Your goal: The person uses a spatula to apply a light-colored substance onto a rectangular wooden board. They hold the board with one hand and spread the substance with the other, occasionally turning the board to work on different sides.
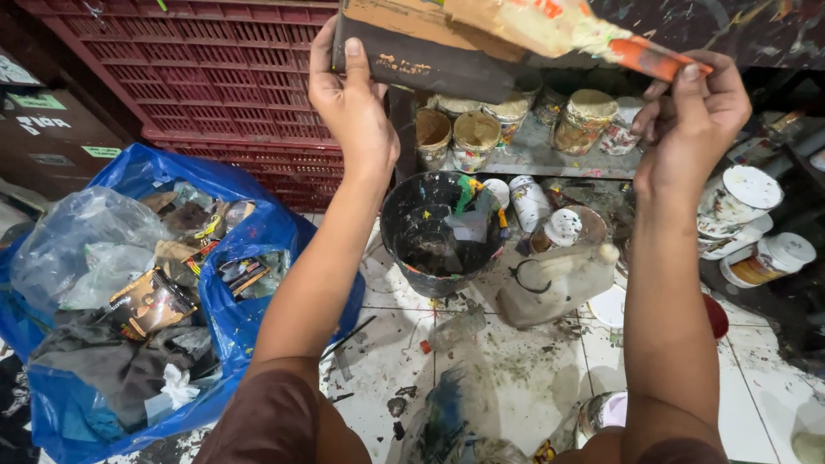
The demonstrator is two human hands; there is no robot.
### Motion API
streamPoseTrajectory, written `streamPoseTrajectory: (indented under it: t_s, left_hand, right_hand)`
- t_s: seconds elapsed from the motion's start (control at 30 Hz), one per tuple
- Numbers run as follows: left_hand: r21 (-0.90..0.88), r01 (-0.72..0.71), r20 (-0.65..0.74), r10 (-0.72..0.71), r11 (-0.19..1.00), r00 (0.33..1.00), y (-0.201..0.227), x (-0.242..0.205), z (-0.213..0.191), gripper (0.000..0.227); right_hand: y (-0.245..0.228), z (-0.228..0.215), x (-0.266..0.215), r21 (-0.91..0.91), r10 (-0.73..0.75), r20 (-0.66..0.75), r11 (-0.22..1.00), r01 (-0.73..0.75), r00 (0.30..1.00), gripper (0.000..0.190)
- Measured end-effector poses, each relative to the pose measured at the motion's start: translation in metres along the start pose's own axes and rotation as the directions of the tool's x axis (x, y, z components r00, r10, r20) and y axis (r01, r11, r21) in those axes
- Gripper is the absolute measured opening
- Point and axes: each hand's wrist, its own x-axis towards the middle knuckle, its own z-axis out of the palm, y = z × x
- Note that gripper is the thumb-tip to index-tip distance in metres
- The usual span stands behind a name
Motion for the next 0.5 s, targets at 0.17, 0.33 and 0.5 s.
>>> streamPoseTrajectory:
  t_s: [0.17,0.33,0.5]
  left_hand:
    - [-0.062,0.074,-0.039,-0.077,0.995,0.996,0.003,0.003,-0.004,0.034]
    - [-0.120,0.067,-0.085,-0.078,0.990,0.993,-0.002,0.005,-0.006,0.040]
    - [-0.076,0.019,-0.101,-0.027,0.997,0.994,-0.002,0.002,-0.001,0.032]
  right_hand:
    - [0.003,-0.019,0.010,-0.070,-0.105,-0.057,0.992,0.101,0.993,0.013]
    - [0.000,-0.032,0.014,-0.180,-0.220,-0.034,0.961,0.210,0.975,0.017]
    - [0.001,-0.032,0.014,-0.210,-0.234,-0.045,0.953,0.220,0.971,0.017]
